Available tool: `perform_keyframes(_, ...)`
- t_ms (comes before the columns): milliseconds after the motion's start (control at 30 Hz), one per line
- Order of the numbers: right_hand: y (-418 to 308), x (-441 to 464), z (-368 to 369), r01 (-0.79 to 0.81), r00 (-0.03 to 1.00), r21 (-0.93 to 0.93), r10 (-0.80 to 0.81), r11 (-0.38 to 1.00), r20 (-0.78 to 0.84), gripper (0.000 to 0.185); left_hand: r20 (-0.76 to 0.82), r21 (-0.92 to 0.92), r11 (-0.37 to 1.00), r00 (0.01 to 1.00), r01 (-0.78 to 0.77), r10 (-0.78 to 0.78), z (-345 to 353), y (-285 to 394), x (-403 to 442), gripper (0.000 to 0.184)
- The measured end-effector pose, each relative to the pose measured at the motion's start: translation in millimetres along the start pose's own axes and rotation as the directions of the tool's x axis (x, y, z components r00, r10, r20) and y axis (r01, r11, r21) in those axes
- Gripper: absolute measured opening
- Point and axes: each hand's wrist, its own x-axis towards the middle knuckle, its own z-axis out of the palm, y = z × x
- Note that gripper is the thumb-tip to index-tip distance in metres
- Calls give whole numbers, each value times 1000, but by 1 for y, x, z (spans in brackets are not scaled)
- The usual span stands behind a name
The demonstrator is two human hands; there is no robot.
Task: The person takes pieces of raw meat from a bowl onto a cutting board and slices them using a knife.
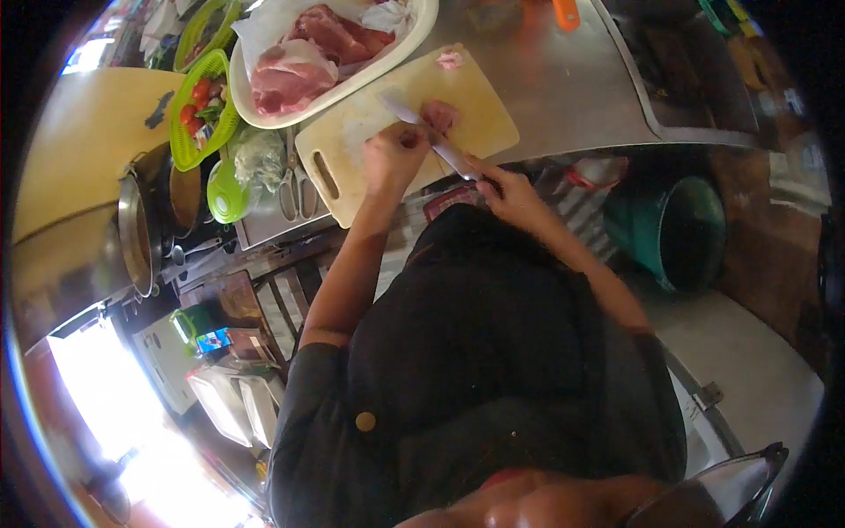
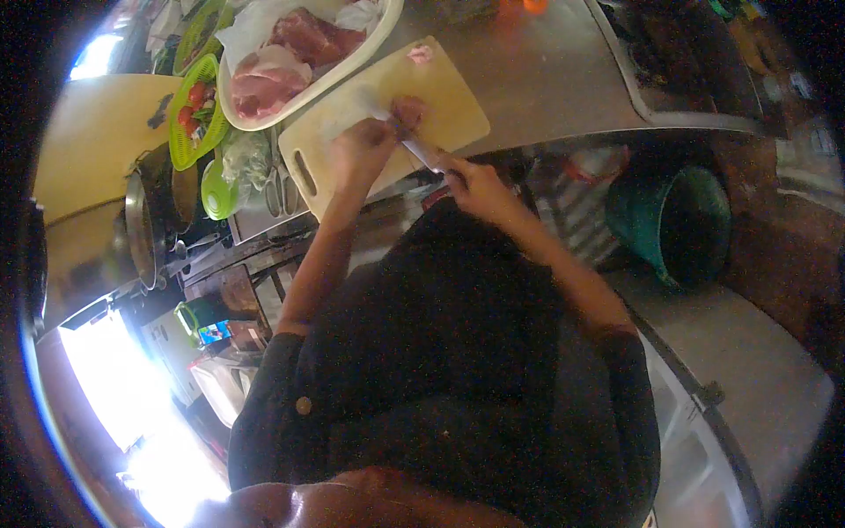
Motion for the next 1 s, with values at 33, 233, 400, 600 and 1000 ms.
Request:
perform_keyframes(33,-4,8,2,-10,1000,1,10,1000,11,51,-6,-12,1000,1000,-2,1,0,0,0,17)
perform_keyframes(233,2,-2,-3,-41,999,-18,41,999,30,50,29,-286,950,992,126,-122,-1,-6,9,17)
perform_keyframes(400,-16,-50,-39,-194,974,7,192,981,117,52,114,-481,859,984,177,-139,6,-38,26,18)
perform_keyframes(600,-9,-71,-52,-63,998,15,63,998,24,55,26,-177,982,997,-62,67,-20,-33,-1,14)
perform_keyframes(1000,-21,-66,-41,-91,994,-30,92,995,54,50,175,104,923,920,-372,351,-7,-12,3,15)
